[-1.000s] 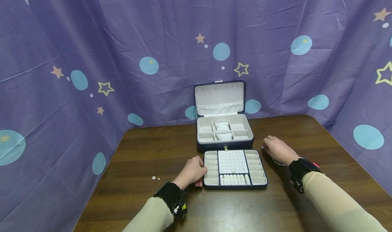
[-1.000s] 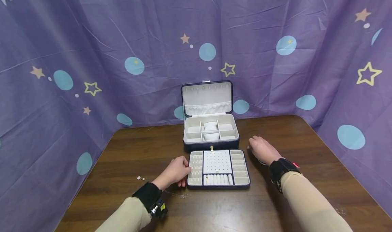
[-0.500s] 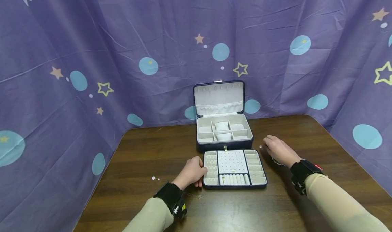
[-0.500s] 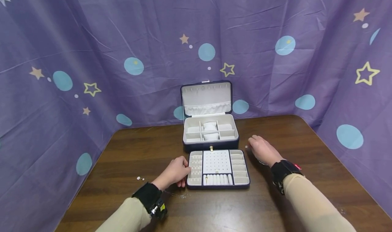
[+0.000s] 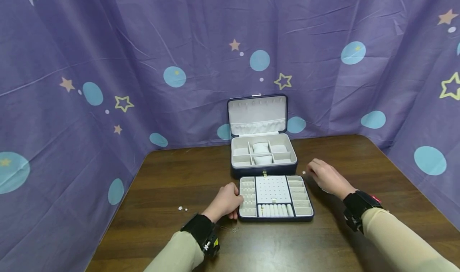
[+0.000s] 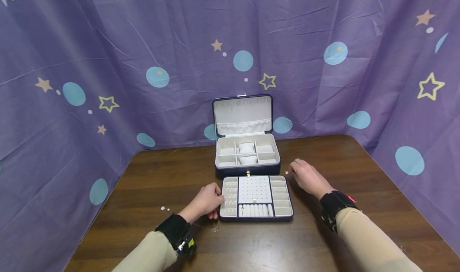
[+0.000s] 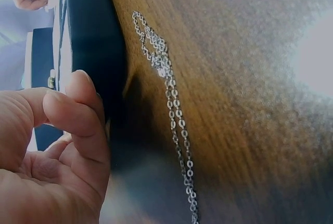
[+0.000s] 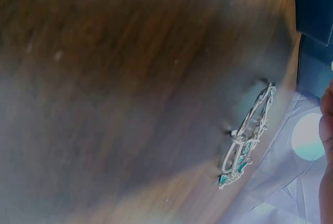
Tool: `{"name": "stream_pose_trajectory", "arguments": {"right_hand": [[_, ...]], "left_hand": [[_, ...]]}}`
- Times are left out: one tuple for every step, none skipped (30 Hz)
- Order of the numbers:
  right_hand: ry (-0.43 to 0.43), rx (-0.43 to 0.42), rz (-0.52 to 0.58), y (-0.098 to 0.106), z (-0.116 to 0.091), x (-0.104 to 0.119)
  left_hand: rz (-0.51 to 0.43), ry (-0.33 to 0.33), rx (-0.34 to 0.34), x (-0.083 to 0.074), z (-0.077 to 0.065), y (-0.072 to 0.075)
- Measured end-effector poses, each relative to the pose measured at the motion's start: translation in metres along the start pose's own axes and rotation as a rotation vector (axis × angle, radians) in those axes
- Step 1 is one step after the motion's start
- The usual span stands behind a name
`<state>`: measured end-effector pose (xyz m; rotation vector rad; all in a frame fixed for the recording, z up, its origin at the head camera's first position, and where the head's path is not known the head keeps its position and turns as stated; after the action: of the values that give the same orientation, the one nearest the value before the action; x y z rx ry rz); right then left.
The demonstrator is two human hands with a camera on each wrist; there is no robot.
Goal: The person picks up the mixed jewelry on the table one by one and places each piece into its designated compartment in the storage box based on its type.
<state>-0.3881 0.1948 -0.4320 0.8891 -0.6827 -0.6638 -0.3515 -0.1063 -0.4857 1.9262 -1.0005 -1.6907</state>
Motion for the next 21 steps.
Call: {"name": "stream_pose_trajectory", "arguments": {"right_hand": [[-0.003,-0.001,0.004,0.000,0.000,0.000],[-0.006,-0.001,0.008,0.000,0.000,0.000],[-0.008,-0.002,0.012,0.000,0.000,0.001],[-0.010,-0.003,0.017,0.001,0.000,0.001],[-0.011,-0.004,0.021,0.001,0.000,0.001],[-0.011,-0.006,0.026,0.001,0.000,0.001],[-0.010,-0.008,0.032,0.002,0.000,0.002],[-0.010,-0.009,0.037,0.002,0.000,0.002],[-0.009,-0.009,0.041,0.002,0.000,0.002],[-0.010,-0.010,0.045,0.002,0.000,0.003],[-0.009,-0.009,0.048,0.002,0.000,0.003],[-0.008,-0.010,0.050,0.002,-0.001,0.004],[-0.008,-0.009,0.053,0.003,-0.001,0.004],[-0.008,-0.008,0.058,0.003,-0.001,0.005],[-0.009,-0.007,0.062,0.003,-0.001,0.006],[-0.013,-0.003,0.067,0.003,-0.001,0.007],[-0.018,0.003,0.073,0.003,-0.001,0.007],[-0.021,0.007,0.078,0.003,-0.002,0.008],[-0.024,0.010,0.083,0.002,-0.002,0.009],[-0.026,0.013,0.088,0.002,-0.002,0.010],[-0.027,0.014,0.088,0.002,-0.002,0.011]], "left_hand": [[0.000,0.002,0.001,0.000,0.000,0.000],[0.000,0.001,0.001,0.000,-0.001,0.000],[0.000,0.001,0.000,0.000,-0.001,0.000],[0.001,0.004,0.003,0.000,-0.001,0.000],[0.002,0.004,0.003,0.000,-0.001,0.000],[0.003,0.005,0.004,0.000,-0.001,0.000],[0.002,0.003,0.002,0.000,-0.001,0.000],[0.003,0.003,0.003,0.000,-0.001,0.000],[0.004,0.005,0.004,0.000,0.000,0.000],[0.005,0.008,0.006,0.000,0.000,0.000],[0.005,0.007,0.005,0.000,-0.001,0.000],[0.005,0.008,0.005,0.000,0.000,0.000],[0.005,0.006,0.005,0.000,0.000,0.000],[0.005,0.007,0.007,-0.001,0.000,0.001],[0.004,0.004,0.006,-0.001,0.000,0.001],[0.004,0.002,0.006,-0.001,-0.001,0.001],[0.005,-0.003,0.003,-0.002,-0.001,0.001],[0.005,-0.005,0.002,-0.002,-0.001,0.001],[0.005,-0.007,0.001,-0.002,-0.001,0.001],[0.004,-0.007,0.000,-0.002,-0.002,0.001],[0.005,-0.007,0.000,-0.002,-0.002,0.001]]}}
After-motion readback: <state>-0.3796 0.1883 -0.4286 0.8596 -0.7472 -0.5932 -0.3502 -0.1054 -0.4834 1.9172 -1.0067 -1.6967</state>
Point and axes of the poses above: each hand's wrist, its own z-axis towards the middle knuckle, its own y-axis out of the back of the hand, x = y × z, the point moved 10 cm from there along z, towards the middle knuckle, and after that the axes turned 2 degrees about z, right-handed, at the moved point
